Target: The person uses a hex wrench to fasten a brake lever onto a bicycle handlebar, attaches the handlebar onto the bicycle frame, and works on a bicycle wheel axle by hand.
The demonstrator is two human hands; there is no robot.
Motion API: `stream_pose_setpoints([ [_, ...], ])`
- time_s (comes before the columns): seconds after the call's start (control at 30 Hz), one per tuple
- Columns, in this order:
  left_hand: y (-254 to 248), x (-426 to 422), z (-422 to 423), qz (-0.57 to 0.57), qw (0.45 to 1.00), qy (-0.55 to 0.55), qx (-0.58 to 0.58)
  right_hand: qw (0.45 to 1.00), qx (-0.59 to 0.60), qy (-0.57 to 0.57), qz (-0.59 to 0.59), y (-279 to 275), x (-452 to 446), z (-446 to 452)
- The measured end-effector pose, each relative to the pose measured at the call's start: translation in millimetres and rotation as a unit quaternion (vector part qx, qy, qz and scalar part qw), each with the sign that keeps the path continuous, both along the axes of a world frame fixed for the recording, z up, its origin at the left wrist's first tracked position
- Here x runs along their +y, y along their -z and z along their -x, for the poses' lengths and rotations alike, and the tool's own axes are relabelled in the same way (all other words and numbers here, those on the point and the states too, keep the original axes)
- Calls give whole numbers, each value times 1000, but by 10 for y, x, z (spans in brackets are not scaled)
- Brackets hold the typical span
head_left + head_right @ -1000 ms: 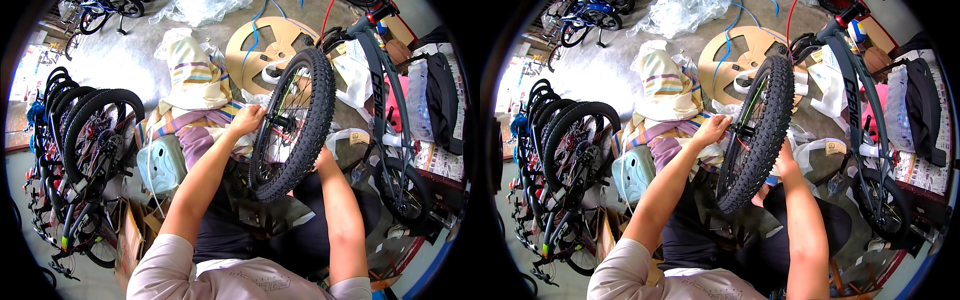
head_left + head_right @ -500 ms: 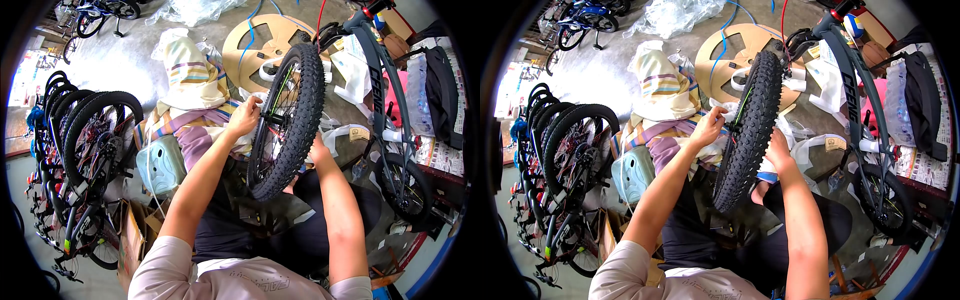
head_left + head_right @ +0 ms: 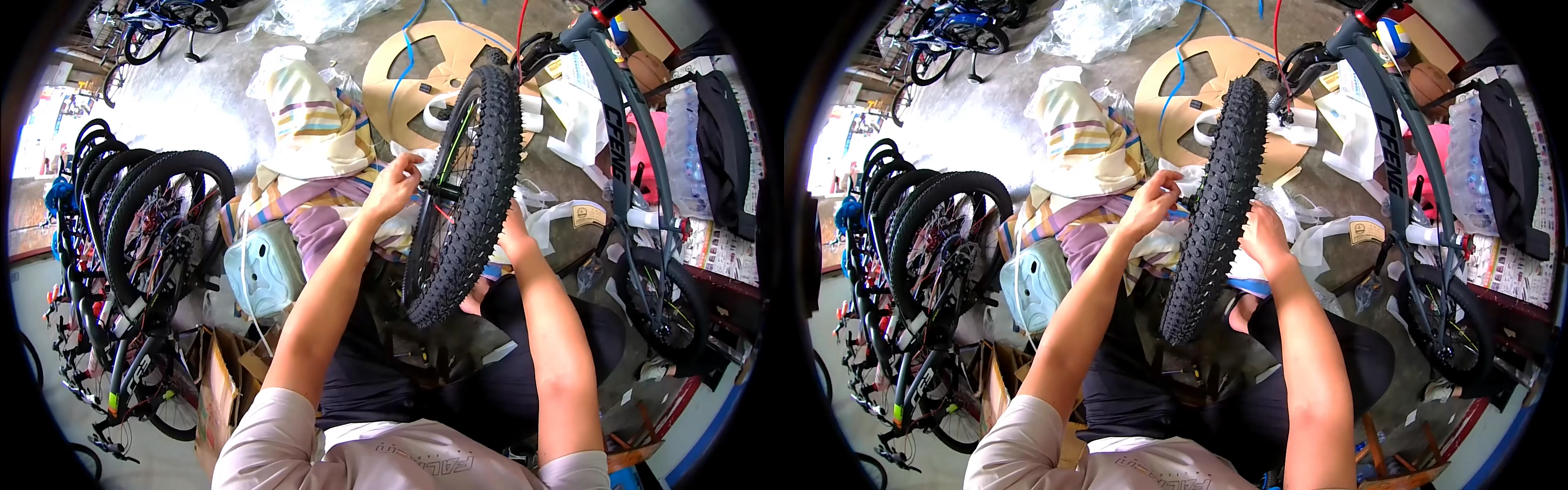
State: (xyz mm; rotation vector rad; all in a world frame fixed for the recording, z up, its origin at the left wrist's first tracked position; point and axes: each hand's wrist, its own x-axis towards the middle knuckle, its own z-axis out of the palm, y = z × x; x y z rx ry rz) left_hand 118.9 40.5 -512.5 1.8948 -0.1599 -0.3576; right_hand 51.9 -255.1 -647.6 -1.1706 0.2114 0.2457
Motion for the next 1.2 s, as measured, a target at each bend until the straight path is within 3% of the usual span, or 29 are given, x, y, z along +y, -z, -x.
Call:
stream_pose_setpoints([
  [0.13,31,-67,-44,-104,995,-5,5,995,-48,-15,91,12,26,12],
  [0.2,27,-101,-57,-99,995,-10,-2,986,134,-6,-98,49,-9,26],
  [0.3,-123,-94,-102,-144,989,12,43,995,80,18,-57,-9,-2,32],
  [0.37,-277,-85,-127,-127,970,-7,208,998,45,27,-22,-48,-3,12],
  [0.4,-253,-72,-101,-128,970,-7,208,999,35,3,-34,-54,-39,8],
  [0.47,-126,-27,-14,-5,990,-94,101,998,27,-18,-46,-83,-48,22],
  [0.53,8,53,-9,41,992,-74,90,998,-27,-18,52,-133,18,17],
  [0.6,-12,60,13,22,999,23,-20,1000,12,11,9,-166,66,24],
  [0.67,0,13,48,29,999,25,28,997,52,38,-33,-176,74,43],
  [0.77,66,-75,35,-72,996,-3,-61,996,78,20,-26,-96,11,74],
  [0.9,36,-79,-1,-89,995,1,-33,998,45,-4,-40,25,-103,95],
  [0.97,-53,-62,-22,-72,987,26,143,992,74,100,-28,111,-20,67],
  [1.0,23,-56,-5,-73,987,26,143,992,74,99,-28,156,-36,55],
  [1.1,70,-66,100,6,993,16,-115,998,41,11,-36,72,-108,74],
  [1.2,116,-8,86,-4,993,89,-72,998,38,-44,-37,-43,-126,82],
])
